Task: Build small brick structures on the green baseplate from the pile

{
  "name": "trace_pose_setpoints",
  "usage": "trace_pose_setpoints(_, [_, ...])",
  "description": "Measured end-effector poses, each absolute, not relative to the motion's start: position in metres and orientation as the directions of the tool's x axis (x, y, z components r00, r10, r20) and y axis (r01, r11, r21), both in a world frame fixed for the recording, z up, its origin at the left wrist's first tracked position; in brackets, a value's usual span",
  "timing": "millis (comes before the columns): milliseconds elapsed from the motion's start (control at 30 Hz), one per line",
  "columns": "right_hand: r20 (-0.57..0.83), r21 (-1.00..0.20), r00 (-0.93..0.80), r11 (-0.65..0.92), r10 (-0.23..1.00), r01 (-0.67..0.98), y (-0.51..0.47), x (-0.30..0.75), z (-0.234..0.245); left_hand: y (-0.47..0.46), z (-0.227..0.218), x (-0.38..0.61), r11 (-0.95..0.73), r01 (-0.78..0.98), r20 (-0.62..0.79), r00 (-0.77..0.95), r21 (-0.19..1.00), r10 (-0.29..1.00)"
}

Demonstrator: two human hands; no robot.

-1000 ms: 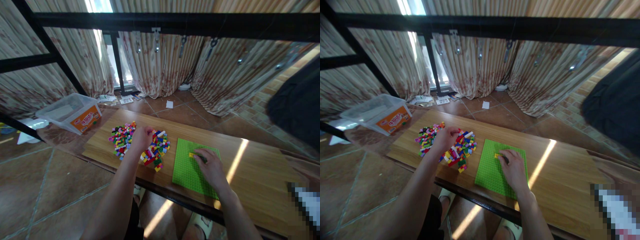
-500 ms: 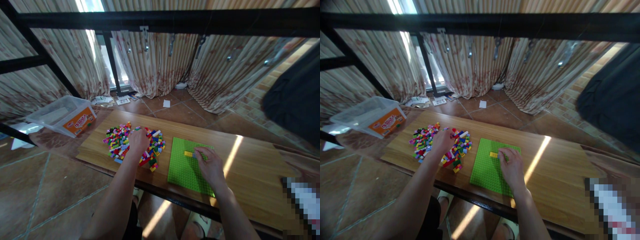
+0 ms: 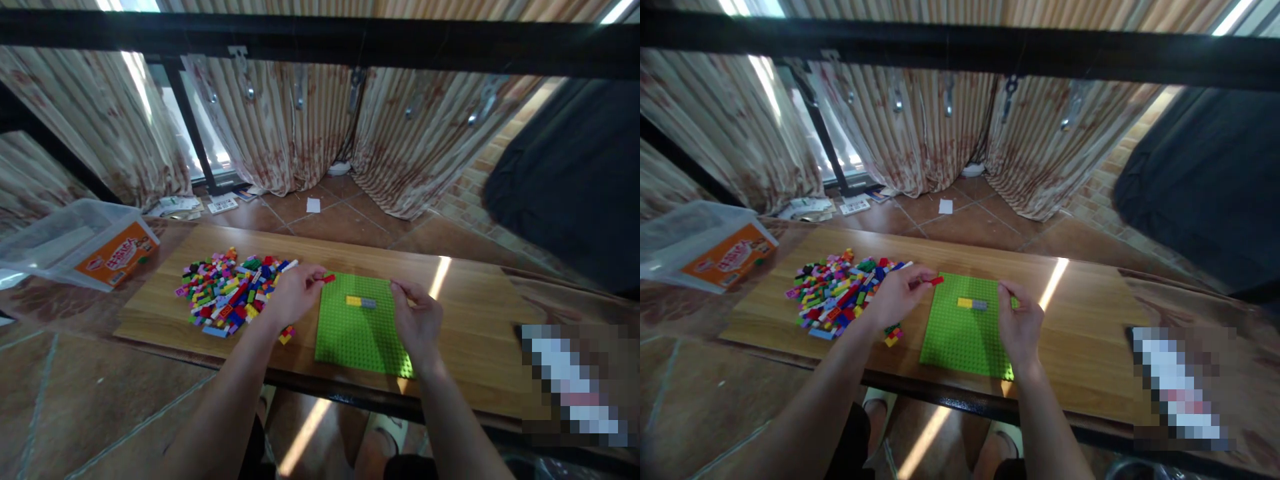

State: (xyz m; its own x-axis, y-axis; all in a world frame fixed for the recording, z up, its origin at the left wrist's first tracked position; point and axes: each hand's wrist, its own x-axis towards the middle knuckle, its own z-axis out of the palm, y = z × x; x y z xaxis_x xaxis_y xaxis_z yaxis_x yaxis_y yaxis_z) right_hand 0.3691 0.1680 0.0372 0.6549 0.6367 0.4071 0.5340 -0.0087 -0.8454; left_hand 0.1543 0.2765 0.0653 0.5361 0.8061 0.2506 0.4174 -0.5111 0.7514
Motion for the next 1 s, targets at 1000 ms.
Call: trace_pose_setpoints(1000, [0.270,-0.758,0.179,0.095,0.946,0.645,0.162,0.357,0.041,0.241,0.043,0.199,-0.526,0.394,0.171,0.655,0.754,0.736])
